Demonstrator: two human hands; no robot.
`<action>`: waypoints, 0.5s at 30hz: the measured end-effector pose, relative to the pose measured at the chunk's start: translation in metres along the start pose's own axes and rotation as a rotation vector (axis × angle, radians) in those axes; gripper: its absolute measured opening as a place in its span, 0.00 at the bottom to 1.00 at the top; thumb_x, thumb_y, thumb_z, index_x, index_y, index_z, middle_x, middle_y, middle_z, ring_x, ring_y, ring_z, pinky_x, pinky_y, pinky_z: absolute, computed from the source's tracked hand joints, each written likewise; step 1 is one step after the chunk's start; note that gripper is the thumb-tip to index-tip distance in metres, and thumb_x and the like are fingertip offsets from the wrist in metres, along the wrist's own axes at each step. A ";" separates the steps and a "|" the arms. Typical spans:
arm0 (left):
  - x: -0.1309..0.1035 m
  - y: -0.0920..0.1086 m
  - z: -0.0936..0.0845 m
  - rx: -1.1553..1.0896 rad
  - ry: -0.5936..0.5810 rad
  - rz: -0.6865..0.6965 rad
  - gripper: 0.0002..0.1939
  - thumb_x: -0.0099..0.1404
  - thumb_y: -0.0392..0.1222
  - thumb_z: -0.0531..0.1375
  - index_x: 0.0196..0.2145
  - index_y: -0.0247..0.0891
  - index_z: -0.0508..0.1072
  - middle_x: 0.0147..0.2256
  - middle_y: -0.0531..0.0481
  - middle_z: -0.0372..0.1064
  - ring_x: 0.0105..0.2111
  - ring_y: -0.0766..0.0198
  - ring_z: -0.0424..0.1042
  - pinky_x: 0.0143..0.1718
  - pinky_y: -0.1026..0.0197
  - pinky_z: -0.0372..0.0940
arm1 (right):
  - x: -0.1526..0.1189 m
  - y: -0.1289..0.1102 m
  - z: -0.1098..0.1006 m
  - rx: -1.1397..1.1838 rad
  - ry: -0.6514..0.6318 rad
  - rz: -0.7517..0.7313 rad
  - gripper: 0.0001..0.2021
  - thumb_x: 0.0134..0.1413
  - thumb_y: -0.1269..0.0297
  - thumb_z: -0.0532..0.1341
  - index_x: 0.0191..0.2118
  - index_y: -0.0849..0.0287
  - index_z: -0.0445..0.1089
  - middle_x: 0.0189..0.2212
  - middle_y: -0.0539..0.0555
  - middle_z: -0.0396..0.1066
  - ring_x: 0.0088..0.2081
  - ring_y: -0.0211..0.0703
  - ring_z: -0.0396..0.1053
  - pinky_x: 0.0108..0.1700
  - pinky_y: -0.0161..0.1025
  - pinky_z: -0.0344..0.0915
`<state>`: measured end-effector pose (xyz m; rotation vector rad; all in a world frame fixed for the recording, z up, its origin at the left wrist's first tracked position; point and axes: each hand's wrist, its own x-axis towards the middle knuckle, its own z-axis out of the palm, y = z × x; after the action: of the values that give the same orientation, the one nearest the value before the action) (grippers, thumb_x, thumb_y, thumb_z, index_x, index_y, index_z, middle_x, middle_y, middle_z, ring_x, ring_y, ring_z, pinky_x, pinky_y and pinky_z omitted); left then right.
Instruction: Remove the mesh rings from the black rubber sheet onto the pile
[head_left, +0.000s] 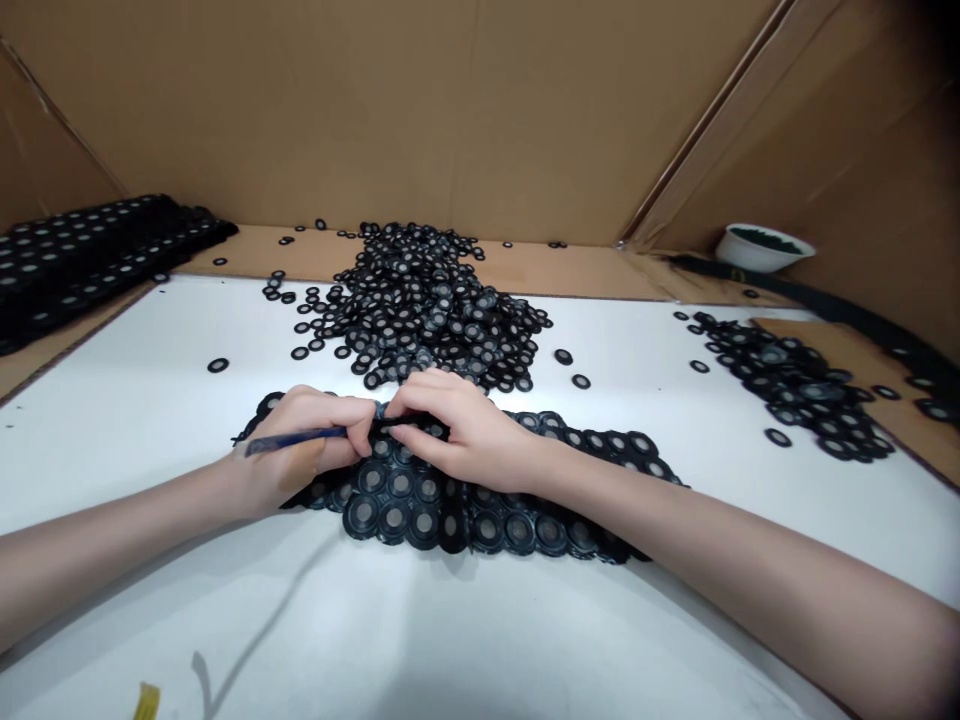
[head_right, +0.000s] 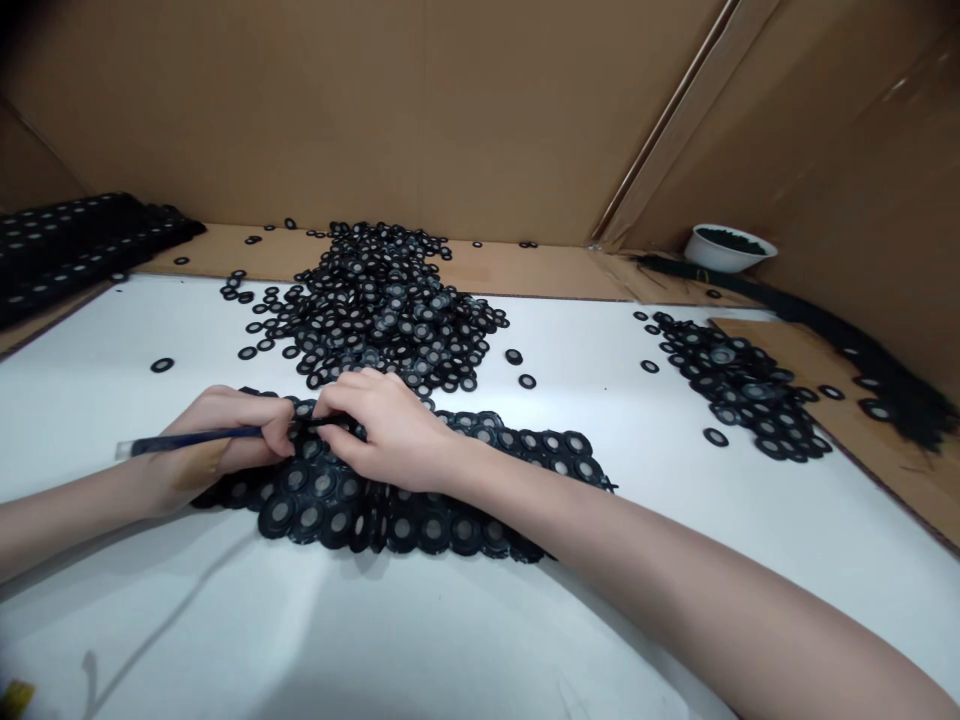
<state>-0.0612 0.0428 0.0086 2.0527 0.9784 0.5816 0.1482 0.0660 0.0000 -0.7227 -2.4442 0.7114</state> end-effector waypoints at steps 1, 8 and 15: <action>0.000 0.000 0.000 0.002 -0.004 0.010 0.10 0.60 0.34 0.53 0.21 0.34 0.63 0.18 0.57 0.54 0.20 0.73 0.51 0.21 0.68 0.46 | 0.000 0.000 0.000 -0.003 -0.007 -0.005 0.03 0.57 0.70 0.55 0.35 0.60 0.65 0.34 0.52 0.67 0.39 0.42 0.62 0.43 0.40 0.57; -0.001 0.002 0.001 -0.027 0.027 0.006 0.11 0.60 0.33 0.54 0.21 0.34 0.63 0.18 0.57 0.54 0.20 0.73 0.51 0.21 0.67 0.45 | 0.000 -0.001 -0.001 0.003 -0.014 0.001 0.03 0.58 0.70 0.55 0.35 0.61 0.65 0.33 0.52 0.67 0.38 0.42 0.61 0.43 0.40 0.56; -0.007 0.004 0.003 -0.248 0.153 -0.088 0.11 0.58 0.34 0.56 0.19 0.34 0.62 0.18 0.57 0.57 0.20 0.73 0.50 0.21 0.66 0.45 | -0.001 -0.005 -0.002 0.029 -0.022 0.032 0.05 0.61 0.65 0.53 0.35 0.59 0.62 0.32 0.51 0.67 0.36 0.41 0.59 0.41 0.38 0.56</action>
<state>-0.0616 0.0345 0.0098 1.7578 1.0244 0.7816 0.1485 0.0624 0.0044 -0.7476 -2.4424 0.7689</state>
